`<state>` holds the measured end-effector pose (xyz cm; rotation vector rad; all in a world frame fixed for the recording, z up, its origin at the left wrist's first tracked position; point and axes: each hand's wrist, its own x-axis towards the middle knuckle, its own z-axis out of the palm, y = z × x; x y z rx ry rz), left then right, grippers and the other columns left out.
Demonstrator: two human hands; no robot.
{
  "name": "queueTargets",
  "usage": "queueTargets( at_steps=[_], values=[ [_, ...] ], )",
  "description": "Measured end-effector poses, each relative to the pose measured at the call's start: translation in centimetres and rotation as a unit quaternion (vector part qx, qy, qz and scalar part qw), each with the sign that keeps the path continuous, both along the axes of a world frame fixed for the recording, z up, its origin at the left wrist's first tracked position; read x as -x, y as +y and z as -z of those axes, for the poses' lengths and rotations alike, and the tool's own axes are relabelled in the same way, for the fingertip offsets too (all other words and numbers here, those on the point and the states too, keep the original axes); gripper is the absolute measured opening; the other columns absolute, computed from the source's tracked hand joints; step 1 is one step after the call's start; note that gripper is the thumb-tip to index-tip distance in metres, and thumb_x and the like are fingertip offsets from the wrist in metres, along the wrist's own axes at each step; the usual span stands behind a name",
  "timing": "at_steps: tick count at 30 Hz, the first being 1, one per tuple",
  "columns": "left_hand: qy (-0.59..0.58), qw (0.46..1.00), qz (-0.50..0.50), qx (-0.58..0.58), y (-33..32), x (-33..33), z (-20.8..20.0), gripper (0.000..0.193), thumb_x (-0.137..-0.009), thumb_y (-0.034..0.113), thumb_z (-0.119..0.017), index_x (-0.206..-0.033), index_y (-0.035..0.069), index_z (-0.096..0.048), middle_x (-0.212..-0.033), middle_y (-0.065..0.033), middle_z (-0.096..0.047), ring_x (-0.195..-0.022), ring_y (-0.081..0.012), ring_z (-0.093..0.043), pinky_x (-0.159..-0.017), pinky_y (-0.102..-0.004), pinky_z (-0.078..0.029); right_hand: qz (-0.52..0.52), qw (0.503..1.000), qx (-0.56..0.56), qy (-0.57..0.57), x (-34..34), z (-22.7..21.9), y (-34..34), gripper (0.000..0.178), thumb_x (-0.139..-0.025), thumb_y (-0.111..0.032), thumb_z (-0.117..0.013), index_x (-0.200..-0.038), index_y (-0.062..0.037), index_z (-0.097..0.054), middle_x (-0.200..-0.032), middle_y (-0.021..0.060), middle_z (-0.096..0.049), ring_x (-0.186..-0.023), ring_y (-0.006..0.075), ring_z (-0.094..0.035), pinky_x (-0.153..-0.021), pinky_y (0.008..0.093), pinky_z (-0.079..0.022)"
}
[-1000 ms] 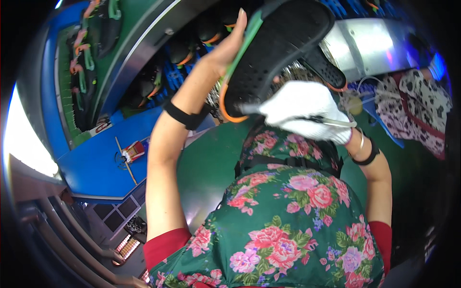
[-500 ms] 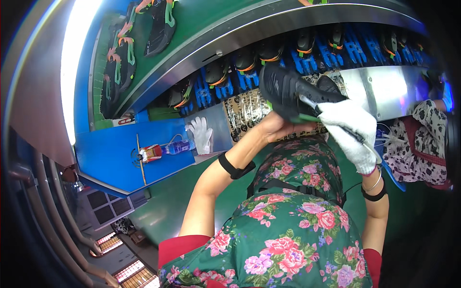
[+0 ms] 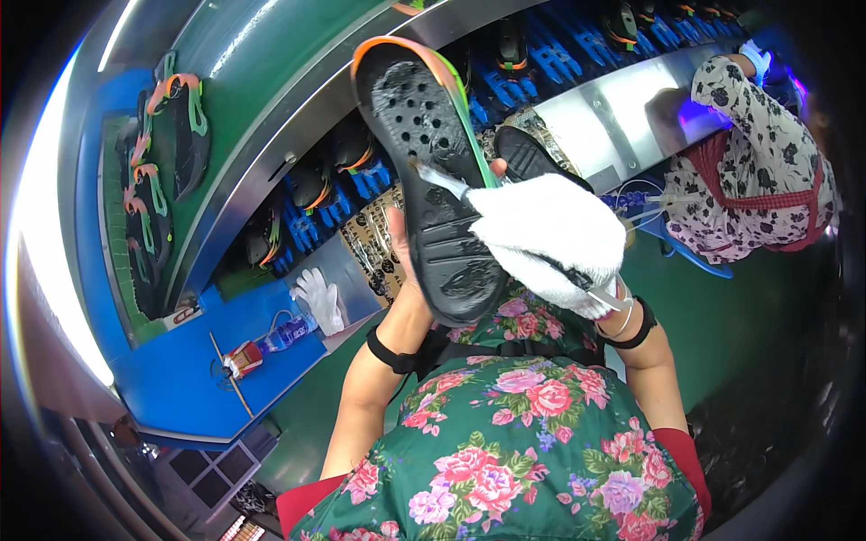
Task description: The recorder uses a brush tool to apply a liquid adhesive to the underside of shoe soles, then places them onto a conveyor belt.
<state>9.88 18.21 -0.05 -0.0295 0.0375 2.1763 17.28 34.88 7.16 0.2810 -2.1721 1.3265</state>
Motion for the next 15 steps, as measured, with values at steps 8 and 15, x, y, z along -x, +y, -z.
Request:
queueTargets(
  at_steps=[8, 15],
  values=[
    [-0.108, 0.992, -0.014, -0.071, -0.2, -0.8, 3.0, 0.092, -0.095, 0.079, -0.041, -0.160, 0.016, -0.032, -0.159, -0.0143, -0.043, -0.142, -0.0351, -0.048, -0.119, -0.0559, -0.037, -0.005, 0.991, -0.112, 0.068, 3.1, -1.7, 1.0, 0.031, -0.085, -0.004, -0.073, -0.115, -0.0061, -0.077, -0.119, 0.0117, -0.075, -0.107, 0.0276, -0.071, -0.088, 0.0373, -0.057],
    [0.054, 0.941, 0.052, 0.330, -0.5, -1.4, 3.4, 0.090, -0.095, 0.075, -0.044, -0.156, 0.008, -0.039, -0.152, -0.0166, -0.052, -0.137, -0.0358, -0.053, -0.118, -0.0532, -0.041, -0.096, 0.988, 0.122, -0.022, 2.6, 0.7, -1.2, 0.035, -0.091, -0.005, -0.066, -0.126, -0.0066, -0.072, -0.132, 0.0129, -0.069, -0.117, 0.0274, -0.066, -0.099, 0.0395, -0.054]
  ],
)
